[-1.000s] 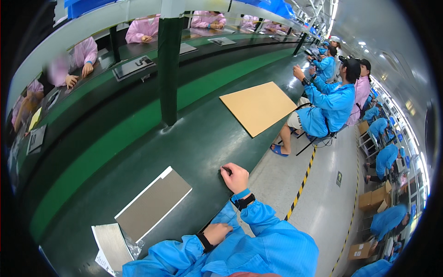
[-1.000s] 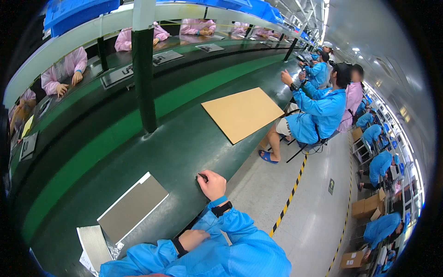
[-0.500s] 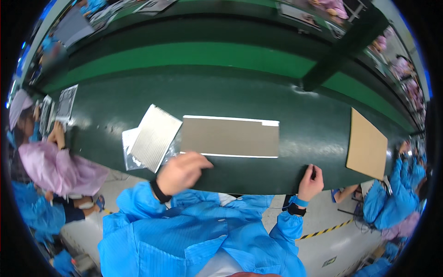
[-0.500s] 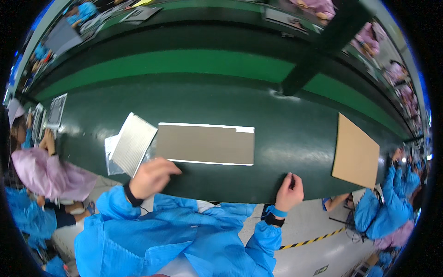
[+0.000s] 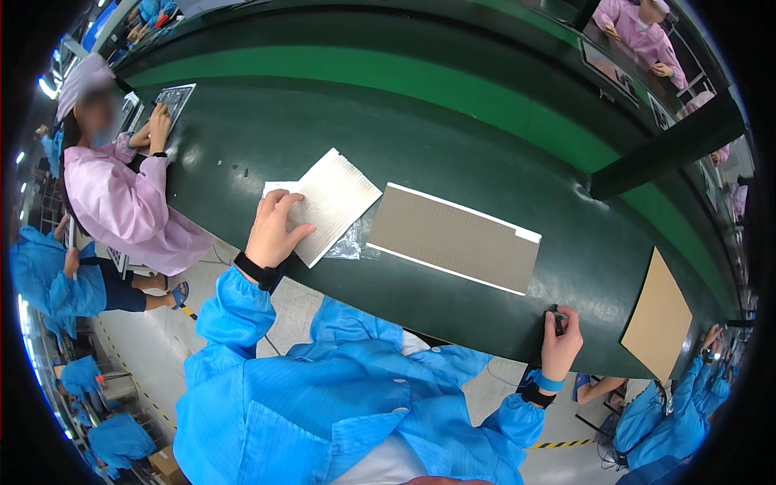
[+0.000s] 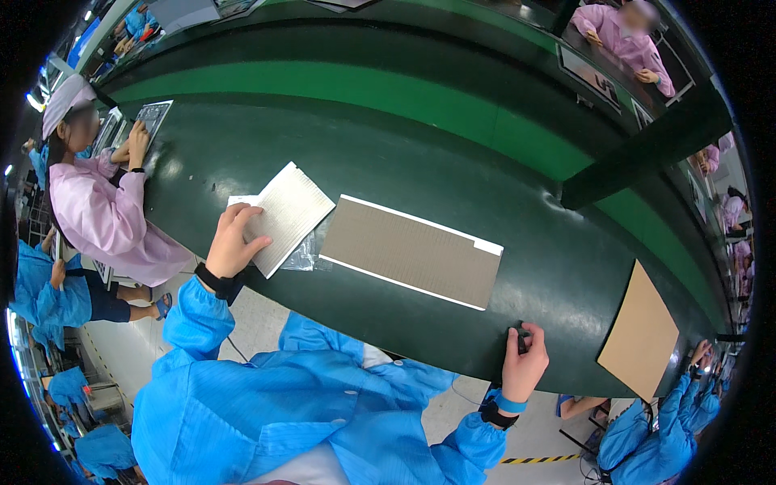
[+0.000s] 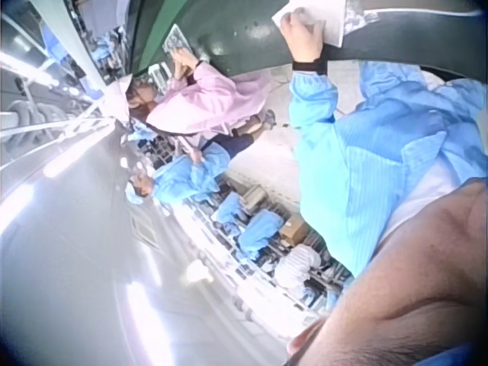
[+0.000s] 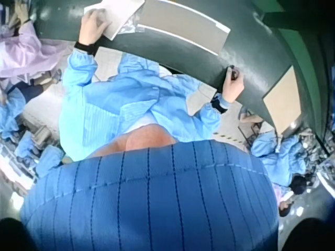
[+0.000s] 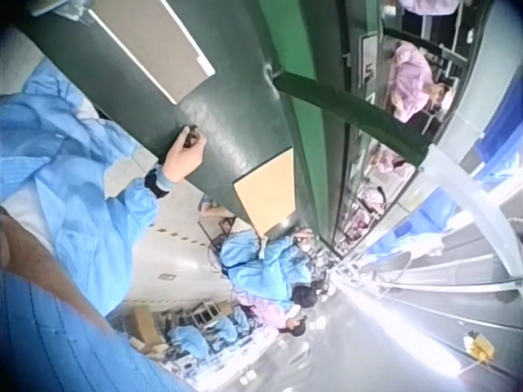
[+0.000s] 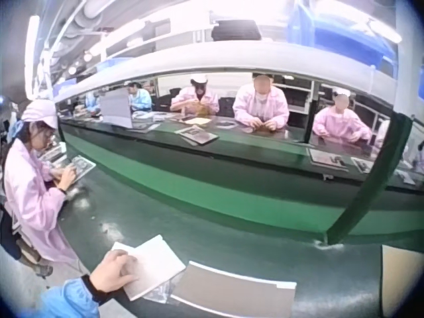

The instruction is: The person is seen picking up electronic components from a box, inspecting them, and applying small parts or labels using a tool at an assembly line.

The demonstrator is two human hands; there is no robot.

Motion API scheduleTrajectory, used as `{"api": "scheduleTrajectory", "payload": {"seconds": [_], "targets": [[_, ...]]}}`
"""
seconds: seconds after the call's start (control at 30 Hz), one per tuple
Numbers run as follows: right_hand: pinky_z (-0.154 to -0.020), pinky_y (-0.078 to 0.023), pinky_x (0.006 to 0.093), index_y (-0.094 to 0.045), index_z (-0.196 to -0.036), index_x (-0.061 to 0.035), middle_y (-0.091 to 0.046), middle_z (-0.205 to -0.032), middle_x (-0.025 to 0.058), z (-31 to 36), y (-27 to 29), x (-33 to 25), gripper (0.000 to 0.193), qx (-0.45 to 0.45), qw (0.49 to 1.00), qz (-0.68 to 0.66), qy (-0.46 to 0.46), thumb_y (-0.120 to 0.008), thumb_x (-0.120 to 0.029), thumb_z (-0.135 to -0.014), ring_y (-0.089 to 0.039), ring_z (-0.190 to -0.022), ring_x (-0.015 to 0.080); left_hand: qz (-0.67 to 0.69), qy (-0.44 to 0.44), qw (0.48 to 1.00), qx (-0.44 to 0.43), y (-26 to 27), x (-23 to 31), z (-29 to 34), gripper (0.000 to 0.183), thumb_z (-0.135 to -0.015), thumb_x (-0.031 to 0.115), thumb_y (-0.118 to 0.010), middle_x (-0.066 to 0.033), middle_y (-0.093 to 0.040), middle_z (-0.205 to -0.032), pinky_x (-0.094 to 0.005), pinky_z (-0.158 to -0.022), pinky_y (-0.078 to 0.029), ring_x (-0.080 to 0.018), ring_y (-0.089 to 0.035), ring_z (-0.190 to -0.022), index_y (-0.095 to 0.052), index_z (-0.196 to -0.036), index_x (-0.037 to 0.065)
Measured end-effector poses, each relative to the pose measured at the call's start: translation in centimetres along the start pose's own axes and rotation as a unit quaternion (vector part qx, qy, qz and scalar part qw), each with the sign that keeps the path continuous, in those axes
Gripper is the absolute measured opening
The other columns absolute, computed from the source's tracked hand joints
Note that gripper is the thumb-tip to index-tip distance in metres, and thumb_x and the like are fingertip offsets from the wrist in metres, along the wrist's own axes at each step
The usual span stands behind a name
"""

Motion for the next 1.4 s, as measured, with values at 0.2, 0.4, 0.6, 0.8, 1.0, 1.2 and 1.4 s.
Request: {"api": "scheduleTrajectory", "payload": {"seconds": [0.2,0.4,0.6,0.8,1.0,1.2,1.4], "targets": [[-0.047,-0.033,0.0293,-0.057,-0.089,-0.0045,-0.040,-0.054,0.0052,0.3,-0.6,0.7,0.014,0.033,0.999,-0.012,0.009,-0.064,-0.010,-0.079,-0.038,-0.048,0.0157,0.017,-0.011,1.000,-0.013,0.1,-0.2,-1.3,0.055,-0.062,0.012,-0.076,-0.0148,-0.048,-0.115,-0.0393,-0.093,-0.037,-0.0342,-0.044,-0.108,-0.053,-0.112,0.007],[-0.047,-0.037,0.0293,-0.059,-0.091,-0.0044,-0.045,-0.055,0.0050,0.4,-0.4,0.3,0.015,0.034,0.999,-0.026,-0.008,-0.064,-0.012,-0.079,-0.043,-0.048,0.0151,-0.025,-0.082,0.993,0.077,1.9,4.4,-2.0,0.044,-0.067,0.008,-0.071,-0.0147,-0.051,-0.110,-0.0372,-0.088,-0.041,-0.0324,-0.050,-0.101,-0.055,-0.108,0.006],[-0.056,-0.046,0.0315,-0.060,-0.088,-0.0016,-0.061,-0.068,0.0155,0.3,0.6,-0.4,0.016,0.003,0.998,-0.053,-0.015,-0.064,-0.015,-0.079,-0.060,-0.060,0.0237,0.339,-0.294,0.844,-0.292,-8.0,22.5,4.5,0.012,-0.080,0.013,-0.061,-0.0092,-0.059,-0.080,-0.0327,-0.068,-0.048,-0.0244,-0.059,-0.076,-0.062,-0.088,0.005],[-0.057,-0.049,0.0318,-0.059,-0.086,0.0006,-0.063,-0.067,0.0150,-1.9,-0.7,-3.1,0.020,-0.071,0.984,-0.163,-0.010,-0.058,-0.020,-0.085,-0.064,-0.063,0.0230,0.330,-0.517,0.584,-0.531,-17.6,30.0,20.4,0.015,-0.085,0.017,-0.052,-0.0121,-0.059,-0.084,-0.0372,-0.071,-0.048,-0.0295,-0.058,-0.079,-0.059,-0.091,0.005],[-0.047,-0.044,0.0219,-0.056,-0.083,-0.0014,-0.059,-0.065,0.0040,-4.1,-2.5,3.3,0.025,-0.064,0.899,-0.402,-0.160,-0.050,-0.025,-0.091,-0.056,-0.054,0.0103,0.220,-0.527,0.548,-0.611,-20.7,29.9,23.4,0.017,-0.084,0.018,-0.051,-0.0121,-0.061,-0.088,-0.0390,-0.073,-0.047,-0.0301,-0.059,-0.082,-0.059,-0.091,0.005],[-0.047,-0.043,0.0229,-0.054,-0.086,-0.0002,-0.056,-0.066,0.0047,-4.5,-2.1,6.3,0.023,-0.007,0.839,-0.512,-0.185,-0.050,-0.022,-0.091,-0.054,-0.053,0.0107,0.180,-0.568,0.579,-0.557,-21.6,29.9,22.4,0.016,-0.083,0.018,-0.052,-0.0107,-0.060,-0.087,-0.0396,-0.071,-0.049,-0.0294,-0.060,-0.082,-0.059,-0.092,0.007],[-0.045,-0.041,0.0230,-0.054,-0.084,-0.0015,-0.056,-0.064,0.0043,-3.9,-1.8,7.4,0.021,0.079,0.796,-0.570,-0.186,-0.051,-0.021,-0.091,-0.052,-0.052,0.0107,0.119,-0.638,0.598,-0.471,-23.0,28.8,22.4,0.016,-0.083,0.022,-0.052,-0.0087,-0.059,-0.083,-0.0403,-0.060,-0.051,-0.0280,-0.061,-0.077,-0.057,-0.092,0.009]]}}
Point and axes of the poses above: each hand's wrist, its own z-axis away from the middle knuckle, its own y-axis out of the back of the hand, x = y × z, the point moved 9 cm from there along -z, towards the middle knuckle
